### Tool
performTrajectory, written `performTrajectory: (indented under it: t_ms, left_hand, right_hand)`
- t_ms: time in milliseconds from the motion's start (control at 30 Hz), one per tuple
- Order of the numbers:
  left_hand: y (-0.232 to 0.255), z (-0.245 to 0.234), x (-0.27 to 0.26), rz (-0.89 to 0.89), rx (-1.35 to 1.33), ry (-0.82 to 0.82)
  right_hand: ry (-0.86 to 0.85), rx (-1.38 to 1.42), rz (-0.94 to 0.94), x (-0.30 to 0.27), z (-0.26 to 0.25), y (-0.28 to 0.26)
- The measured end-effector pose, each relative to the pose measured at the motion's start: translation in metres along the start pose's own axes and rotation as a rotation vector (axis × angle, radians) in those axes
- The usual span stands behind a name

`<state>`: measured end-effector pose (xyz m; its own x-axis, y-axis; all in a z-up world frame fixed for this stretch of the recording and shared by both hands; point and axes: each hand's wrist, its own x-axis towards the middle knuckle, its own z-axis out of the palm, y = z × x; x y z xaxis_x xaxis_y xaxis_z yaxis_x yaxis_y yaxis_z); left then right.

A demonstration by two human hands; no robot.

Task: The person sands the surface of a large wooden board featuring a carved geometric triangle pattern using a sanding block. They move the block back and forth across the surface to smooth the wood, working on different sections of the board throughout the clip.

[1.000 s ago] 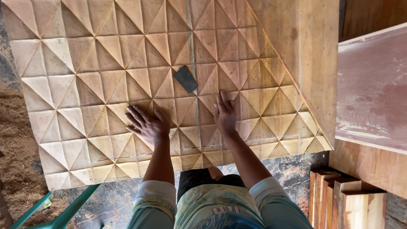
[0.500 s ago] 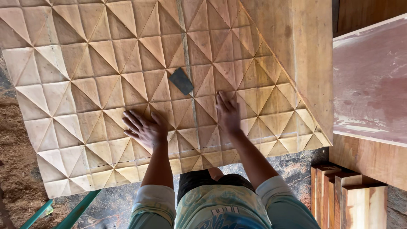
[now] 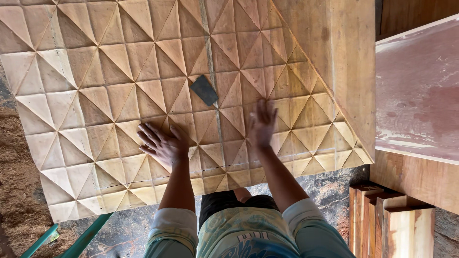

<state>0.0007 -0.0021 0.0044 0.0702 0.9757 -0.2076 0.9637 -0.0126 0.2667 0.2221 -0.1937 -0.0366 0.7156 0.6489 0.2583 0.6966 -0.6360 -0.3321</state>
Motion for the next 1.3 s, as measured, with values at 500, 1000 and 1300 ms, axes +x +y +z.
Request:
performTrajectory:
  t_ms: [500,1000,1300]
  left_hand:
    - [-0.002,0.003,0.002,0.006,0.026,0.012]
    - [0.003,0.002,0.005,-0.007,0.009,-0.024]
    - [0.005,-0.002,0.004,-0.019,0.025,-0.054]
  right_hand:
    - [0.005,-0.134,0.001,0.006,-0.01,-0.025]
    - [-0.071,0.048,-0.244,0.011,-0.004,-0.032]
    - [-0.103,-0.035,-0.187,0.012,0.001,-0.027]
